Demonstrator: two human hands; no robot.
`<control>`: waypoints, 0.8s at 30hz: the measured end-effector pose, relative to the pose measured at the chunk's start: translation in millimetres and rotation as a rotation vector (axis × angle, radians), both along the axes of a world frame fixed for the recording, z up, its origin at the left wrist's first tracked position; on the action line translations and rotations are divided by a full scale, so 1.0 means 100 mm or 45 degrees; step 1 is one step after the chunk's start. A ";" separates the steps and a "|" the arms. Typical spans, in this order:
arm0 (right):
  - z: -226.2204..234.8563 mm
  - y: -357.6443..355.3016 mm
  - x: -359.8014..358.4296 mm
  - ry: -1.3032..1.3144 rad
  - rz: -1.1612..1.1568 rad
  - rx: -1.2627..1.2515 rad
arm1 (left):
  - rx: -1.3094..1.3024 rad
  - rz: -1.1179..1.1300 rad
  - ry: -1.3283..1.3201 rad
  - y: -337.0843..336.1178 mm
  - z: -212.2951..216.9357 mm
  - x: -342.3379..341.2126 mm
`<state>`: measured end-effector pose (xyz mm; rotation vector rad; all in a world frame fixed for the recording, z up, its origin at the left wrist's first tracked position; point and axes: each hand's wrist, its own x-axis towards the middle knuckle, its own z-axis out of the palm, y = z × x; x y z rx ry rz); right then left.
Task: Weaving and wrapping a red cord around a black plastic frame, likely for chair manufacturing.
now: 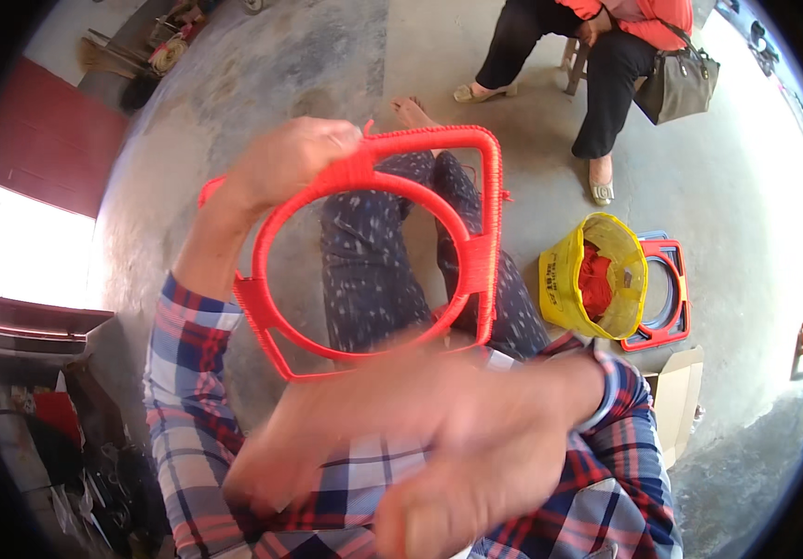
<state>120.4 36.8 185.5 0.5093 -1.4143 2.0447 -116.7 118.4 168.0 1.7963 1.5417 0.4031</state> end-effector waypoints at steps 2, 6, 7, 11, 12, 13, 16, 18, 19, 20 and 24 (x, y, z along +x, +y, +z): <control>-0.19 0.35 0.01 -0.154 -0.719 0.257 | 0.000 0.035 0.140 -0.05 0.06 -0.03; -0.54 1.23 -0.03 -0.805 -1.531 0.454 | 0.067 0.023 0.235 -0.09 0.19 0.17; -0.62 1.39 -0.03 -0.929 -1.576 0.578 | 0.105 0.032 0.358 -0.07 0.20 0.26; -0.53 1.65 -0.18 -1.127 -1.199 0.510 | 0.150 0.080 0.467 -0.10 0.23 0.32; -0.48 1.69 -0.20 -1.191 -1.069 0.550 | 0.156 0.080 0.478 -0.10 0.21 0.32; -0.44 1.72 -0.22 -1.251 -0.937 0.590 | 0.237 0.069 0.493 -0.12 0.20 0.33; -0.34 1.59 -0.23 -1.252 -0.844 0.619 | 0.262 0.092 0.487 -0.12 0.24 0.39; -0.47 1.63 -0.27 -1.108 -0.885 0.574 | 0.204 0.122 0.460 -0.11 0.25 0.40; -0.54 1.65 -0.27 -0.968 -0.923 0.530 | 0.217 0.099 0.475 -0.09 0.24 0.39; -0.60 1.67 -0.28 -0.969 -0.926 0.527 | 0.230 0.074 0.489 -0.07 0.23 0.38; -0.61 1.59 -0.39 -1.090 -1.153 0.319 | 0.236 0.079 0.523 -0.04 0.20 0.41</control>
